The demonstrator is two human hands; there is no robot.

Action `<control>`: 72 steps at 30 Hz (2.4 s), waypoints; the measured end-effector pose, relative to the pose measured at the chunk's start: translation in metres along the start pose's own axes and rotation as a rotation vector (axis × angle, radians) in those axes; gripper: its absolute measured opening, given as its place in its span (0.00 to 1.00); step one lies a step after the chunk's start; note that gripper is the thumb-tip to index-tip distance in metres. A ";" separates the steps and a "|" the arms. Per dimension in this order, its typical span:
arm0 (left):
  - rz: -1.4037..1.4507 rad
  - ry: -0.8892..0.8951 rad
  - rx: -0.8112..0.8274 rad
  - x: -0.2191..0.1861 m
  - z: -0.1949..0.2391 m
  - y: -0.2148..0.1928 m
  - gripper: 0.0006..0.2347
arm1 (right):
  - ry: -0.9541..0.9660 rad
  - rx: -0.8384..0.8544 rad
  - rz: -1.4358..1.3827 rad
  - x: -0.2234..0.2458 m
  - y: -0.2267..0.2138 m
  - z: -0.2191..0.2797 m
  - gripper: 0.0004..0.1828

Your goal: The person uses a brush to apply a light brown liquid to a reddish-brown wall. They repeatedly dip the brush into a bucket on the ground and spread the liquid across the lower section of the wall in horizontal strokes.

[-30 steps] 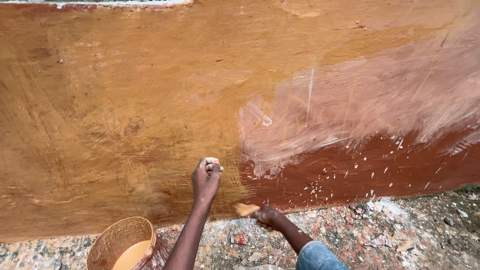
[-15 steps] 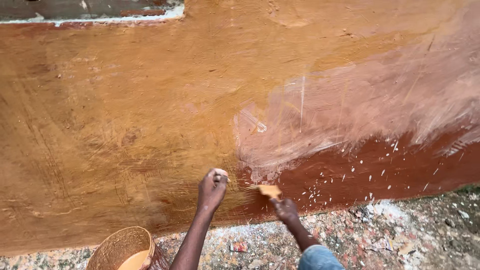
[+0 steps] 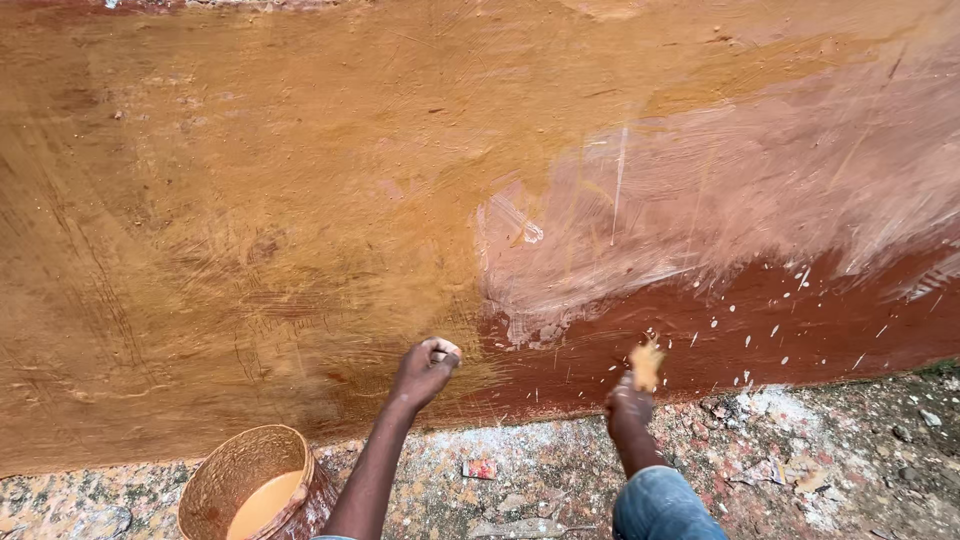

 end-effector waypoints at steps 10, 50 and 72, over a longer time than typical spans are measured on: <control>-0.086 0.018 -0.142 0.022 0.001 -0.039 0.06 | -0.001 0.722 0.186 0.030 0.178 0.044 0.21; -0.105 -0.820 -0.763 0.324 0.176 -0.308 0.20 | -1.399 0.555 1.406 0.167 0.492 0.379 0.17; 0.295 -0.509 -0.796 0.303 0.172 -0.310 0.13 | -1.349 0.481 1.225 0.185 0.477 0.369 0.19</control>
Point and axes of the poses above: each hand's wrist, its own z-axis away from the middle knuckle, its own y-axis out of the palm, x = y × z, the point moved 5 cm from there along -z, towards the middle knuckle, and after that the axes turned 5 degrees about y, right-handed, at the moved point
